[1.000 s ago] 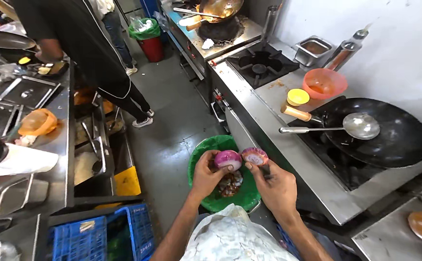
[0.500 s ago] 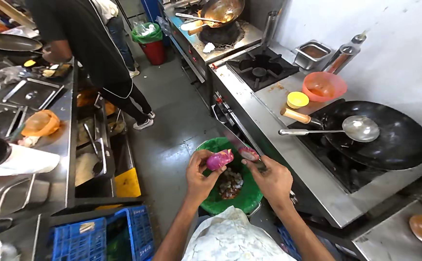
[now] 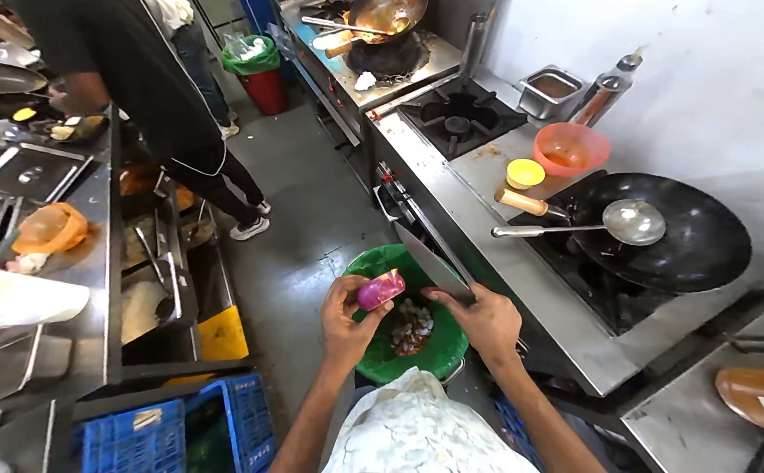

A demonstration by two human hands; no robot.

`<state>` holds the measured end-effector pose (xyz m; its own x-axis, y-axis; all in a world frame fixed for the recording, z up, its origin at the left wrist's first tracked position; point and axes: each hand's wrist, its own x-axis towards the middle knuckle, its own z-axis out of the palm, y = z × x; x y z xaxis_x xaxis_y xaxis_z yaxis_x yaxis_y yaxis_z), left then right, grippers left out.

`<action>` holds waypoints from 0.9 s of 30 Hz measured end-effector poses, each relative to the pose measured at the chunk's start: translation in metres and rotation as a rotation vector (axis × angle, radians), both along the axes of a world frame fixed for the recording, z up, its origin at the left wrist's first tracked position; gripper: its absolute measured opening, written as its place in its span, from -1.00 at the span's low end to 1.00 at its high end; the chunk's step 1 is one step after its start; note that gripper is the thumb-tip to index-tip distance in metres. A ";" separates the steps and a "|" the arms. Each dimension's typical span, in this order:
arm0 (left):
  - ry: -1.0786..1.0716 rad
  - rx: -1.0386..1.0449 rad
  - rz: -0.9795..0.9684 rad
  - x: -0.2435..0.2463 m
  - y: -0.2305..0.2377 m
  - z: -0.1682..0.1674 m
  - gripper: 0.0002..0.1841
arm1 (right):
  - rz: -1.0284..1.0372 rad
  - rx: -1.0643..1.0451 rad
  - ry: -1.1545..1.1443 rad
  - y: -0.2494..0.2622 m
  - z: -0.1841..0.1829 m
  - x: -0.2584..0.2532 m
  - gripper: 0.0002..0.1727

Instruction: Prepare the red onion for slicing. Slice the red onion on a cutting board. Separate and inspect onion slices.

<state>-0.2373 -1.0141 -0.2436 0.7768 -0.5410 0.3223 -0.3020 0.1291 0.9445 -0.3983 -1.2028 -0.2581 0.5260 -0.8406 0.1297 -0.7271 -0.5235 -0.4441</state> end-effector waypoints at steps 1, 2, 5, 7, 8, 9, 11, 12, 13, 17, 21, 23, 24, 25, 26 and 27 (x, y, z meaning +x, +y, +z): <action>0.001 0.000 -0.005 -0.001 -0.001 0.000 -0.45 | 0.005 -0.005 -0.010 0.000 -0.003 0.000 -0.22; 0.004 0.000 -0.011 -0.001 -0.001 -0.001 -0.44 | 0.024 -0.006 -0.043 0.000 -0.004 -0.001 -0.20; 0.008 -0.027 -0.012 -0.003 -0.003 -0.003 -0.44 | 0.143 0.120 -0.183 0.006 0.005 -0.005 -0.26; 0.016 -0.018 -0.004 -0.005 -0.003 0.000 -0.45 | 0.196 0.223 -0.250 0.017 0.024 -0.007 -0.45; 0.013 -0.015 -0.001 -0.006 -0.004 0.001 -0.46 | 0.214 0.245 -0.273 0.024 0.035 -0.008 -0.55; 0.004 -0.016 0.002 -0.006 -0.005 0.001 -0.46 | 0.228 0.247 -0.285 0.030 0.044 -0.010 -0.60; -0.027 -0.028 0.017 -0.007 -0.008 0.000 -0.47 | 0.244 0.226 -0.268 0.041 0.058 -0.011 -0.62; -0.046 -0.031 0.030 -0.007 -0.009 -0.001 -0.48 | 0.250 0.212 -0.249 0.044 0.062 -0.012 -0.62; -0.066 -0.034 0.043 -0.008 -0.010 -0.001 -0.49 | 0.249 0.194 -0.230 0.047 0.064 -0.012 -0.60; -0.126 0.006 0.113 -0.017 -0.016 0.003 -0.51 | 0.233 0.113 -0.193 0.051 0.066 -0.006 -0.60; -0.057 -0.010 0.157 -0.033 -0.025 0.003 -0.52 | 0.235 0.221 -0.349 0.051 0.064 0.006 -0.65; 0.077 -0.048 0.106 -0.039 -0.030 0.006 -0.47 | 0.212 0.532 -0.588 0.047 0.064 0.004 -0.67; 0.147 -0.056 0.066 -0.041 -0.030 0.008 -0.46 | 0.202 0.598 -0.677 0.045 0.064 0.003 -0.65; 0.213 -0.067 0.024 -0.042 -0.029 0.011 -0.47 | 0.221 0.600 -0.727 0.041 0.065 0.002 -0.58; 0.275 -0.082 -0.033 -0.041 -0.028 0.015 -0.49 | 0.271 0.593 -0.753 0.034 0.064 0.002 -0.48; 0.321 -0.112 -0.098 -0.040 -0.028 0.017 -0.50 | 0.348 0.616 -0.754 0.024 0.063 0.001 -0.36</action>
<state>-0.2777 -1.0424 -0.2269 0.7942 -0.5931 0.1320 0.0267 0.2510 0.9676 -0.3975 -1.1791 -0.1953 0.7131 -0.6898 0.1251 -0.0006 -0.1791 -0.9838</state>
